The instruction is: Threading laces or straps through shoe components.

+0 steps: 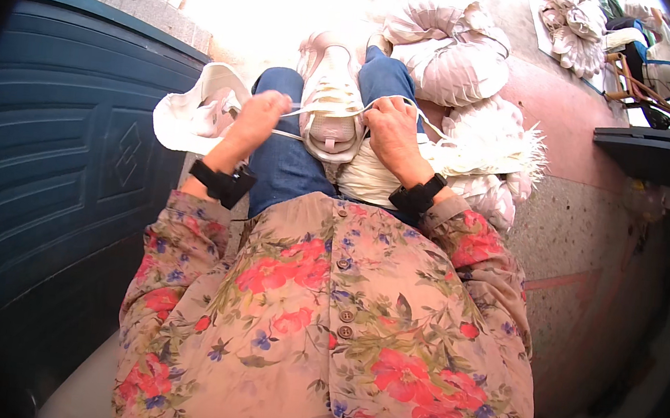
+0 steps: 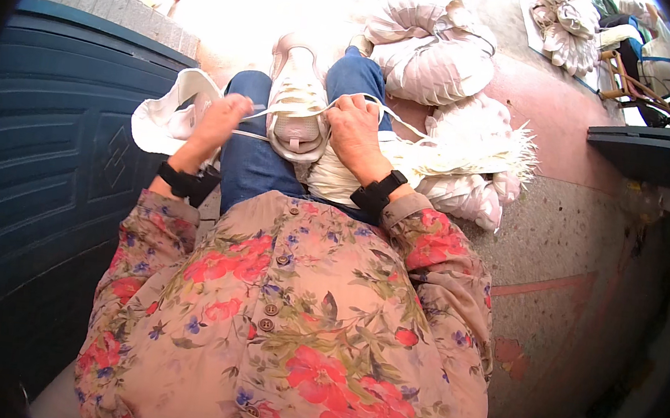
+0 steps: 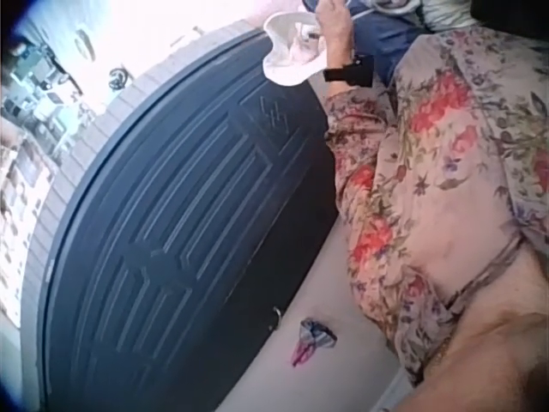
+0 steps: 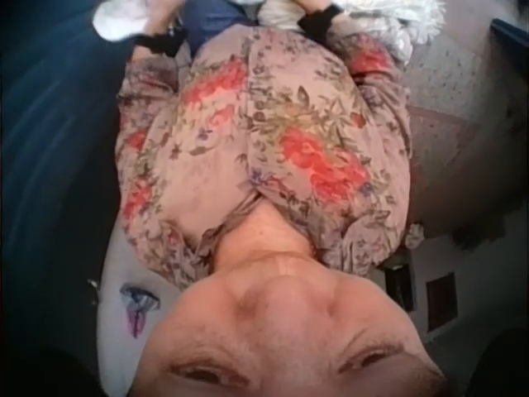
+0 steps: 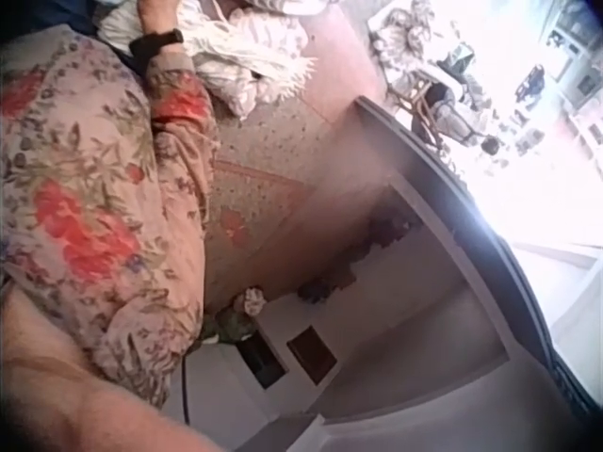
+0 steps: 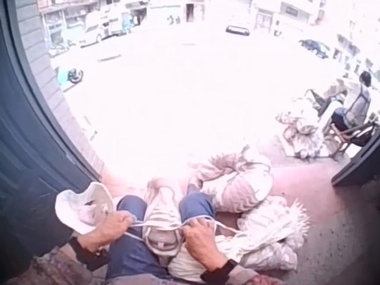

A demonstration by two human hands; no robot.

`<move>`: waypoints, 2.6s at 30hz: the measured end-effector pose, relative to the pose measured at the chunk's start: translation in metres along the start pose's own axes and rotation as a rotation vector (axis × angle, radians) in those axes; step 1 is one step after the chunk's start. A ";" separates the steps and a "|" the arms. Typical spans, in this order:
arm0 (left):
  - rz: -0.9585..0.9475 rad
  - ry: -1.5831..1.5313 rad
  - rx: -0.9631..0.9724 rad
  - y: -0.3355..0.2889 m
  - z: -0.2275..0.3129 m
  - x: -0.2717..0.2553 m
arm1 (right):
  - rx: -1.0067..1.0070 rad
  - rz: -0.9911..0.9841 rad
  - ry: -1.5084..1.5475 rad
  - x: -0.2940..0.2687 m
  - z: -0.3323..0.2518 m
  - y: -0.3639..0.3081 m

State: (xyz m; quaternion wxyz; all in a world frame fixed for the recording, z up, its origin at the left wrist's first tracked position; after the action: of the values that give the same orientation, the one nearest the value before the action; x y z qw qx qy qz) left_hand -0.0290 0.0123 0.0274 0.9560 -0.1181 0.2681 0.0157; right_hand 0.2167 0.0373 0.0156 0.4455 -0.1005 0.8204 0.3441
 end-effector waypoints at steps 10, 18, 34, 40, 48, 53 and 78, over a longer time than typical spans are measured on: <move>0.062 0.206 0.119 -0.021 -0.002 0.028 | -0.057 -0.126 -0.156 0.024 -0.017 0.006; 0.240 0.353 0.127 -0.022 0.001 0.028 | 0.099 -0.112 -0.197 0.021 -0.003 0.002; -0.043 0.483 0.196 0.000 0.018 0.026 | 0.079 -0.091 -0.159 0.013 -0.007 0.002; 0.000 0.614 0.295 -0.005 0.020 0.038 | 0.074 -0.100 -0.184 0.015 -0.009 0.000; 0.154 0.681 0.460 -0.019 0.021 0.052 | 0.122 -0.152 -0.142 0.009 -0.013 -0.003; 0.215 0.565 0.446 -0.016 0.017 0.053 | 0.117 -0.123 -0.152 0.011 -0.015 -0.003; 0.268 1.136 0.769 -0.016 0.050 0.058 | -0.174 -0.336 -0.310 0.021 -0.017 0.025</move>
State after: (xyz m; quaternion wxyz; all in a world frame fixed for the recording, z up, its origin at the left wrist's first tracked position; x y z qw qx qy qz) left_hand 0.0477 0.0071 0.0425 0.6317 0.2728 0.7252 -0.0266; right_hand 0.1814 0.0483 0.0166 0.6066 -0.2197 0.6813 0.3458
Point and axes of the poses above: each hand's wrist, its own y-axis towards the middle knuckle, its own x-axis out of the palm, z = x × y, the point moved 4 cm from there along y, towards the middle knuckle, and after that the axes turned 4 degrees about z, right-handed, at the moved point
